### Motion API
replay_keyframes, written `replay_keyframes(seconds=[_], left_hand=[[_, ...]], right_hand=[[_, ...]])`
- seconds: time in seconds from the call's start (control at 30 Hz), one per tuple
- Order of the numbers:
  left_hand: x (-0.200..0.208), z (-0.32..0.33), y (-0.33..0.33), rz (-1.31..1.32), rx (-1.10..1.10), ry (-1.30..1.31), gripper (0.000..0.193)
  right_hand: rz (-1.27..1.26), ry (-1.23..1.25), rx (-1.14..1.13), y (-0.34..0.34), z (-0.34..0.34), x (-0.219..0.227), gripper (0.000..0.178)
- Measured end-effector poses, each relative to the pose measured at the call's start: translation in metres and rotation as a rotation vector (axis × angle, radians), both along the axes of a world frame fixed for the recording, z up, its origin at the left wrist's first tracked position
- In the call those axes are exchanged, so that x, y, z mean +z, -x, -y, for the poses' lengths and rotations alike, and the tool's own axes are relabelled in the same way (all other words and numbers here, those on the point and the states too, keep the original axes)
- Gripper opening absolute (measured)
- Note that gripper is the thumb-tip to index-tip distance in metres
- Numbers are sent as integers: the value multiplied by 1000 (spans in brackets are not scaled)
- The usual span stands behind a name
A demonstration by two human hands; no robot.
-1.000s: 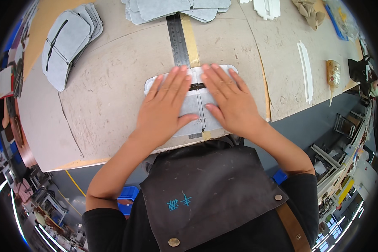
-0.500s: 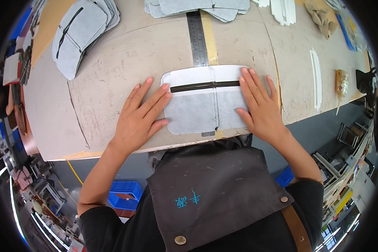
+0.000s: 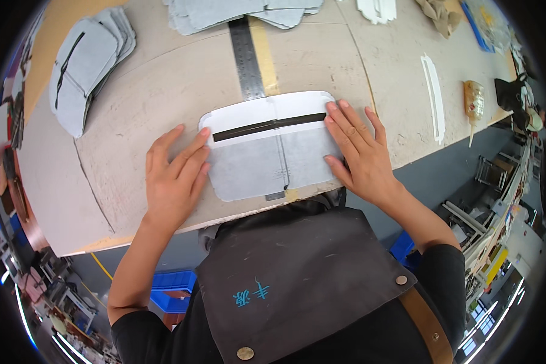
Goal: The worker is applying adhesive to small white fabric strips and attaching them to grey fabric panels, likely as part of a bag or garment assembly process.
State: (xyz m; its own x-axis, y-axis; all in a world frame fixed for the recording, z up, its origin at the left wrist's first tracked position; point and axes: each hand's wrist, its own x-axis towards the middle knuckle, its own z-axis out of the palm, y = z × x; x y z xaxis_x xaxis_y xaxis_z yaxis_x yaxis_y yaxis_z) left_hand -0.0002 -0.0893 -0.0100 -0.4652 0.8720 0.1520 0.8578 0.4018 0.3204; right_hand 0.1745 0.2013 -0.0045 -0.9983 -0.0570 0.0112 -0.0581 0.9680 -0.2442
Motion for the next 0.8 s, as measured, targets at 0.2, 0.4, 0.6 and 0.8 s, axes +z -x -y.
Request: replay_keyframes(seconds=[0.2, 0.4, 0.6, 0.8], left_hand=[[9, -41, 4, 2, 27, -188, 21], [-3, -133, 2, 128, -148, -388, 24], [-7, -156, 7, 335, -162, -230, 22], [27, -153, 17, 824, -105, -67, 15]], right_hand=[[-104, -10, -82, -7, 4, -6, 55], [-157, 50, -123, -1, 7, -7, 55], [-234, 409, -316, 5, 0, 0, 59], [-150, 1088, -578, 22, -3, -2, 38]])
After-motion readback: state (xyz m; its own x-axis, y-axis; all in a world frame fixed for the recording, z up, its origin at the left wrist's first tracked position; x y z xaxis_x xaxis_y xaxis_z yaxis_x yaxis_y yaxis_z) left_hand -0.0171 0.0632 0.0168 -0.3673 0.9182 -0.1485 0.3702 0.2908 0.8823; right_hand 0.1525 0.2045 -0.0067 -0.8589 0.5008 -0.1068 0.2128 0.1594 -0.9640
